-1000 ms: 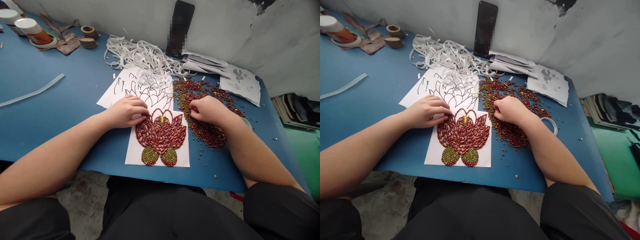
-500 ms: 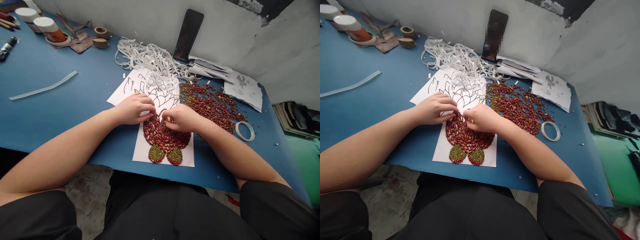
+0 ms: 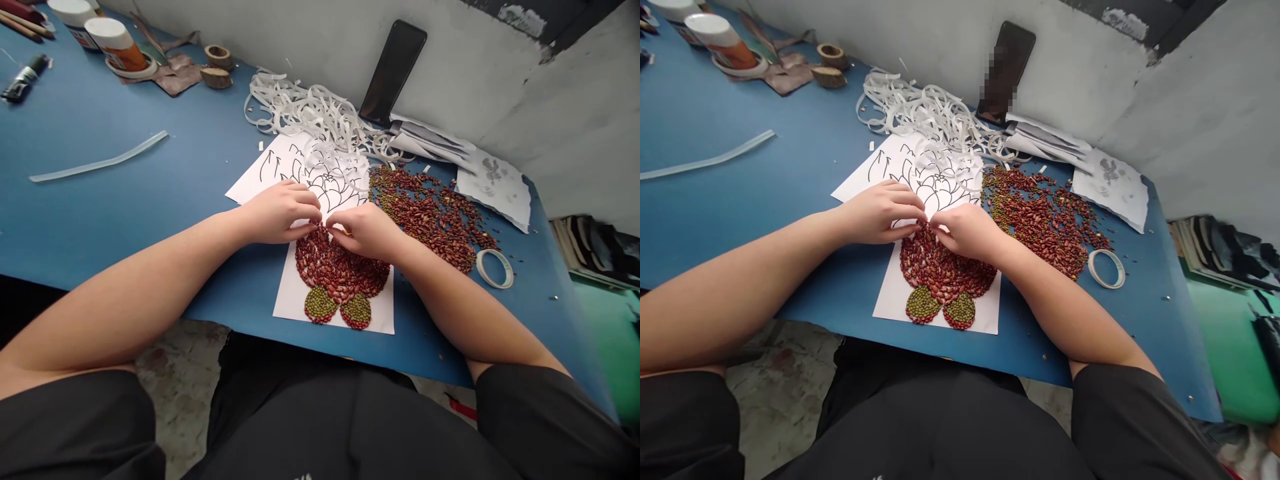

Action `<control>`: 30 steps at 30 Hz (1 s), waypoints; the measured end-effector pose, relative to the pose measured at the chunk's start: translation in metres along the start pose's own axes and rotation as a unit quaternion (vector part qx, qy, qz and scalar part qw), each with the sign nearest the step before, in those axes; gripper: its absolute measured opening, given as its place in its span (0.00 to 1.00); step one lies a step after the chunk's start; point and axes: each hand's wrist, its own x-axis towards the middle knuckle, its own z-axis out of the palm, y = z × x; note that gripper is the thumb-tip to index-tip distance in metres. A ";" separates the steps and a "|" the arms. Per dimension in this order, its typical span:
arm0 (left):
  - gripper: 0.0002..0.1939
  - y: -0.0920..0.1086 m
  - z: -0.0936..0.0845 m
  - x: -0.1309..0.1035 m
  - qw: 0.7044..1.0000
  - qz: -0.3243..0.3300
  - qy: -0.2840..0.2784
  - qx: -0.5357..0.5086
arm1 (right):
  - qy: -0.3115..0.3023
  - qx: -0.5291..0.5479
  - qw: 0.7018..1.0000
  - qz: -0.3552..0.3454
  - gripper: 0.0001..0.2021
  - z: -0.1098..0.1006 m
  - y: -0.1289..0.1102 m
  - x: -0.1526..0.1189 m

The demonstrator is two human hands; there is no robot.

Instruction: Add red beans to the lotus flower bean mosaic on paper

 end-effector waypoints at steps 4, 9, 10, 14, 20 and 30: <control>0.12 0.002 0.000 0.000 1.000 -0.012 -0.020 -0.016 | 0.012 0.038 0.999 0.027 0.11 -0.016 0.005 -0.006; 0.12 0.010 0.003 0.002 0.999 -0.004 -0.042 -0.029 | -0.022 0.083 0.994 0.068 0.12 -0.043 0.020 -0.017; 0.12 0.012 0.003 0.003 0.998 0.003 -0.048 -0.027 | -0.027 0.082 0.993 0.077 0.12 -0.048 0.023 -0.018; 0.13 0.014 0.003 0.004 0.998 0.011 -0.058 -0.032 | -0.065 0.058 0.988 0.128 0.12 -0.062 0.029 -0.024; 0.16 0.013 0.003 0.003 0.998 0.013 -0.055 -0.038 | -0.119 0.052 0.984 0.125 0.12 -0.066 0.036 -0.027; 0.14 0.014 0.003 0.004 0.996 -0.007 -0.066 -0.063 | -0.136 0.082 0.986 0.042 0.13 -0.071 0.041 -0.031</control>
